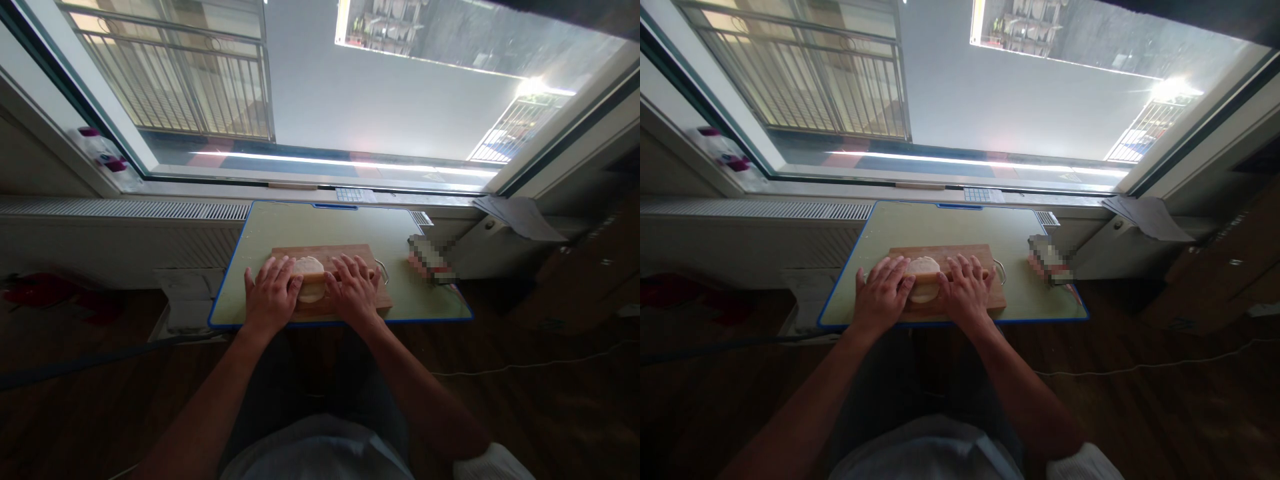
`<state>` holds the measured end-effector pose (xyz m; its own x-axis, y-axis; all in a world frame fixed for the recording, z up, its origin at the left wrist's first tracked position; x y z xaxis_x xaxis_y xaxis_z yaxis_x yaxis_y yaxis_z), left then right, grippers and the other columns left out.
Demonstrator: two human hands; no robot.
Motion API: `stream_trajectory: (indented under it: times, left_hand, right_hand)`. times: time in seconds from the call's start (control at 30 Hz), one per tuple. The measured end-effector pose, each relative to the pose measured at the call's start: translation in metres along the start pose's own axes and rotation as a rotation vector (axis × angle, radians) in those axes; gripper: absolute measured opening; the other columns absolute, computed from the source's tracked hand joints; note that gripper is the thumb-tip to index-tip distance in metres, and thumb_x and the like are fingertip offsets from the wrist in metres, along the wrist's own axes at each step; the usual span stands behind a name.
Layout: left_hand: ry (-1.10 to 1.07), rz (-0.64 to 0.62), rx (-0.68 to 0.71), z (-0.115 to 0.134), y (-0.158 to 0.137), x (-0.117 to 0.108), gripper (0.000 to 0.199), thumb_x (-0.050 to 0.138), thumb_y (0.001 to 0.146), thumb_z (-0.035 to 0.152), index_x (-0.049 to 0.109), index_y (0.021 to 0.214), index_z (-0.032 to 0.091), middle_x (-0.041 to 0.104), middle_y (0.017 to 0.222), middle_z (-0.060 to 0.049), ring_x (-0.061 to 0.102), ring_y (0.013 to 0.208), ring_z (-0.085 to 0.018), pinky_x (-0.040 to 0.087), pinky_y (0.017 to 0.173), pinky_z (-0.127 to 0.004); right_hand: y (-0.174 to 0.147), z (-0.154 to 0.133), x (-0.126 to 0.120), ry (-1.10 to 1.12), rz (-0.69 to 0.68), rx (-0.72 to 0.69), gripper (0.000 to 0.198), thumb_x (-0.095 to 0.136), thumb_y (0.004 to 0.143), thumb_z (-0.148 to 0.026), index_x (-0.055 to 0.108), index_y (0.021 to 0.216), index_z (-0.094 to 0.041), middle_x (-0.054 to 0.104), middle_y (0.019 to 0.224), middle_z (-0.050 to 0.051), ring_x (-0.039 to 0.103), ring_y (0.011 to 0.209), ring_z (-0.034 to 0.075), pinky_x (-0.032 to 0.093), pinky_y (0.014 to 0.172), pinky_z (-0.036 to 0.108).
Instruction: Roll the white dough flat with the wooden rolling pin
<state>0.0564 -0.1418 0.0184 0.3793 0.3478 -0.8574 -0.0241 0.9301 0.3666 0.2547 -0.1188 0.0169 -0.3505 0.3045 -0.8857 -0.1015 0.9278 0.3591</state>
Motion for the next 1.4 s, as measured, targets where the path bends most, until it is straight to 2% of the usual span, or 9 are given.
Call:
stream_trajectory:
  times: [0.27,0.43,0.63,0.83,1.13,1.4]
  left_hand:
    - [0.030,-0.015,-0.011,-0.003,0.028,0.003,0.051,0.039,0.111,0.050,0.071,0.145,0.029,0.063,0.160,-0.010,0.049,0.154,-0.036,0.014,0.131,-0.077]
    - [0.041,-0.019,-0.026,-0.006,0.044,0.008,0.050,0.041,0.110,0.048,0.072,0.142,0.027,0.064,0.159,-0.011,0.050,0.152,-0.038,0.015,0.129,-0.079]
    - [0.048,-0.016,-0.022,-0.006,0.049,0.009,0.050,0.040,0.110,0.047,0.075,0.139,0.027,0.066,0.156,-0.012,0.052,0.150,-0.039,0.014,0.128,-0.080]
    - [0.014,-0.009,-0.023,-0.006,0.029,0.003,0.053,0.038,0.111,0.049,0.069,0.147,0.027,0.065,0.157,-0.012,0.051,0.151,-0.036,0.014,0.131,-0.076]
    - [0.025,0.019,0.031,-0.006,-0.018,-0.003,0.056,0.039,0.111,0.050,0.058,0.159,0.028,0.060,0.163,-0.012,0.050,0.153,-0.035,0.016,0.133,-0.069]
    - [0.006,0.041,0.074,-0.012,-0.049,-0.002,0.058,0.040,0.112,0.049,0.050,0.166,0.029,0.050,0.170,-0.010,0.042,0.161,-0.032,0.016,0.135,-0.060]
  right_hand:
    - [0.022,0.001,0.008,0.000,-0.003,0.005,0.048,0.045,0.113,-0.053,0.070,0.145,-0.027,0.064,0.158,0.009,0.045,0.153,0.037,0.009,0.130,0.074]
    - [0.037,-0.002,0.007,-0.004,0.003,0.006,0.046,0.044,0.114,-0.053,0.072,0.141,-0.029,0.067,0.155,0.008,0.048,0.150,0.037,0.011,0.130,0.076]
    - [0.042,-0.003,0.007,0.005,-0.029,0.011,0.048,0.043,0.113,-0.053,0.074,0.138,-0.027,0.069,0.151,0.010,0.051,0.146,0.038,0.013,0.129,0.076]
    - [0.021,0.003,0.008,0.006,-0.018,0.010,0.048,0.044,0.113,-0.053,0.069,0.146,-0.028,0.066,0.156,0.008,0.045,0.153,0.036,0.010,0.131,0.072]
    - [-0.023,0.006,-0.004,-0.017,0.009,-0.045,0.052,0.050,0.111,-0.047,0.058,0.158,-0.027,0.055,0.167,0.008,0.037,0.161,0.033,0.017,0.134,0.062]
    - [-0.046,0.011,-0.007,-0.024,0.086,-0.065,0.057,0.050,0.111,-0.046,0.050,0.165,-0.024,0.045,0.174,0.009,0.023,0.168,0.036,0.007,0.135,0.066]
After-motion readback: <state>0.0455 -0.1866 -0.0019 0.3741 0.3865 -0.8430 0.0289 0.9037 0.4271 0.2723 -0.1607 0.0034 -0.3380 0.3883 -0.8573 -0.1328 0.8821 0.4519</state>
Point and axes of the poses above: each hand's wrist, its own y-axis towards the middle knuckle, its own x-axis out of the palm, z = x × y, the point moved 6 cm from there along y, towards the middle knuckle
